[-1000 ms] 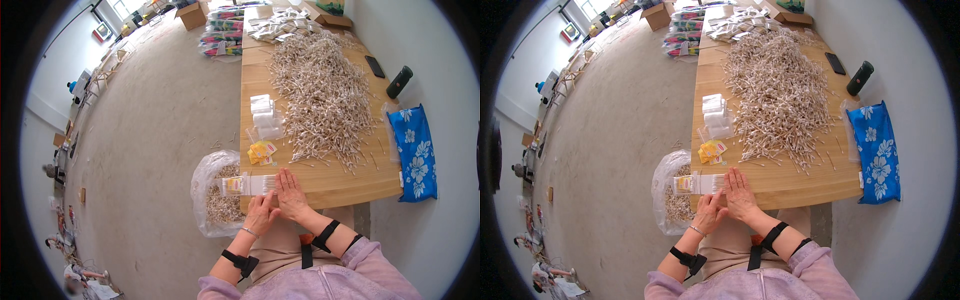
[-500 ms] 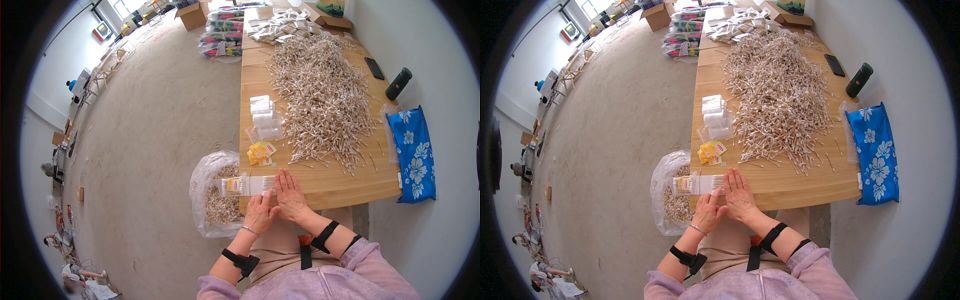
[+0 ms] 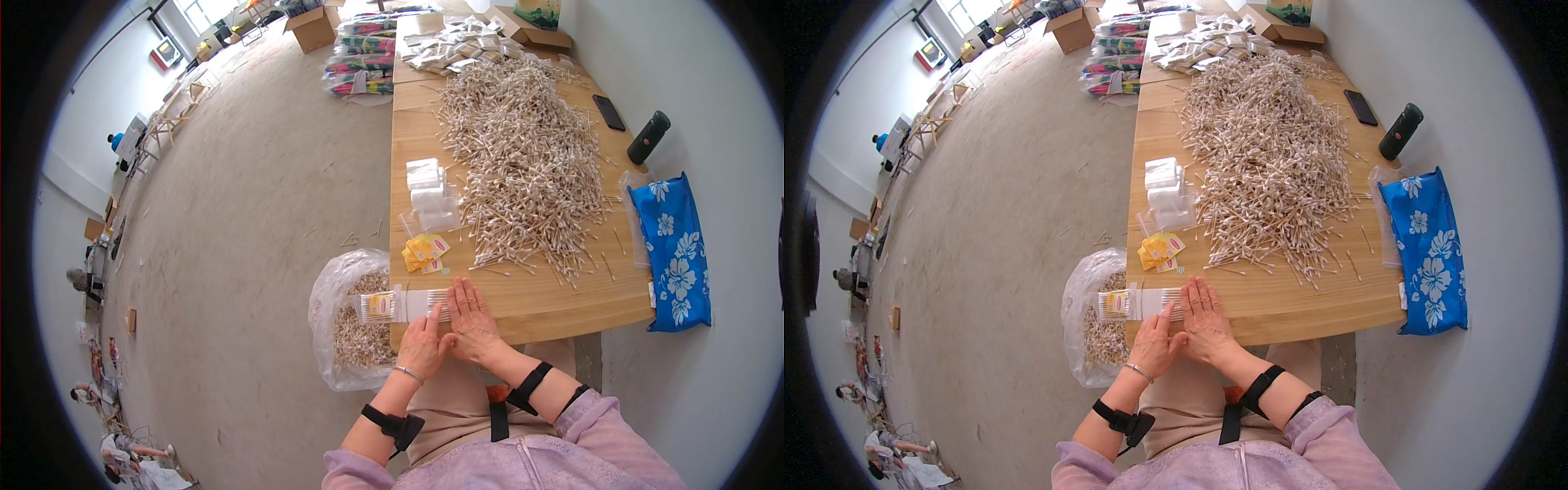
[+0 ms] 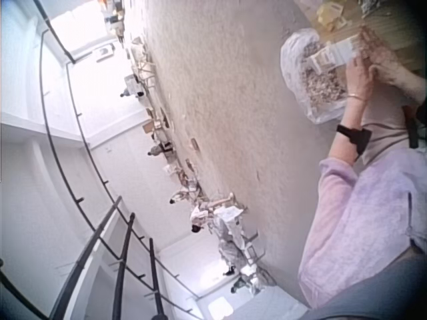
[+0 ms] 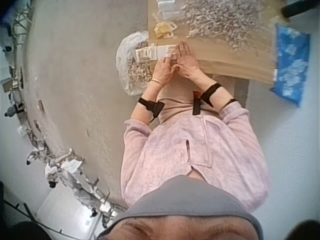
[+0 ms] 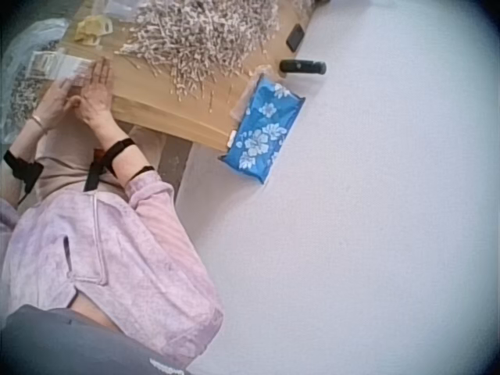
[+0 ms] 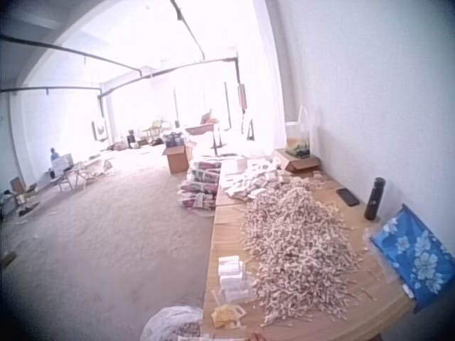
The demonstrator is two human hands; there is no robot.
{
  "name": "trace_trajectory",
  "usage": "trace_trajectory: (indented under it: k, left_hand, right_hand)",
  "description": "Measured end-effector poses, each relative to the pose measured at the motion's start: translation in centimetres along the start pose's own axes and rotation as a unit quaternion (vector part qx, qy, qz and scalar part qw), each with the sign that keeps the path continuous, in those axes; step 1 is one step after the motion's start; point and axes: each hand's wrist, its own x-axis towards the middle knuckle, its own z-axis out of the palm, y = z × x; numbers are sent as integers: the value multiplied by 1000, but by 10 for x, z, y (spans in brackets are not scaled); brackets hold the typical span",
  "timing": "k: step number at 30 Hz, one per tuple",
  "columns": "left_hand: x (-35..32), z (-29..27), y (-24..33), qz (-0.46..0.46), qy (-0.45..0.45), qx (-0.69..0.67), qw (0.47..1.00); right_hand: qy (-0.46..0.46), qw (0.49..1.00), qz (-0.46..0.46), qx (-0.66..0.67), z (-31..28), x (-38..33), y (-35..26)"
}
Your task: The user is seen packaging individual cotton swabs into small plastic bags.
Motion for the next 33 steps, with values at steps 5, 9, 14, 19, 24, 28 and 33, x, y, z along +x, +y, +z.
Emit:
trace_trajectory:
  k: [5,9,14,19,24,28,33]
  left_hand:
    - [7,-1,0,-39,-35,-1,999]
    - [7,-1,-1,-38,-34,-4,999]
    - [9,-1,-3,-19,-25,-18,999]
    - [15,-13,5,-86,-79,-60,991]
    - [19,-11,4,-89,-106,-32,990]
    - [20,-12,3,-94,-109,-51,988]
    - [20,-10,3,-75,-65,-60,993]
  right_hand:
    - [26,1000,1,-2,4,0,0]
    - [27,1000,3,3,3,0,-1]
    - [31,999,1,11,2,0,-1]
    - [25,999,3,23,1,0,-2]
    - [30,999,4,20,2,0,-1]
    - [24,999,6,29,0,-1,-2]
    - [23,999,7,31,0,0,-1]
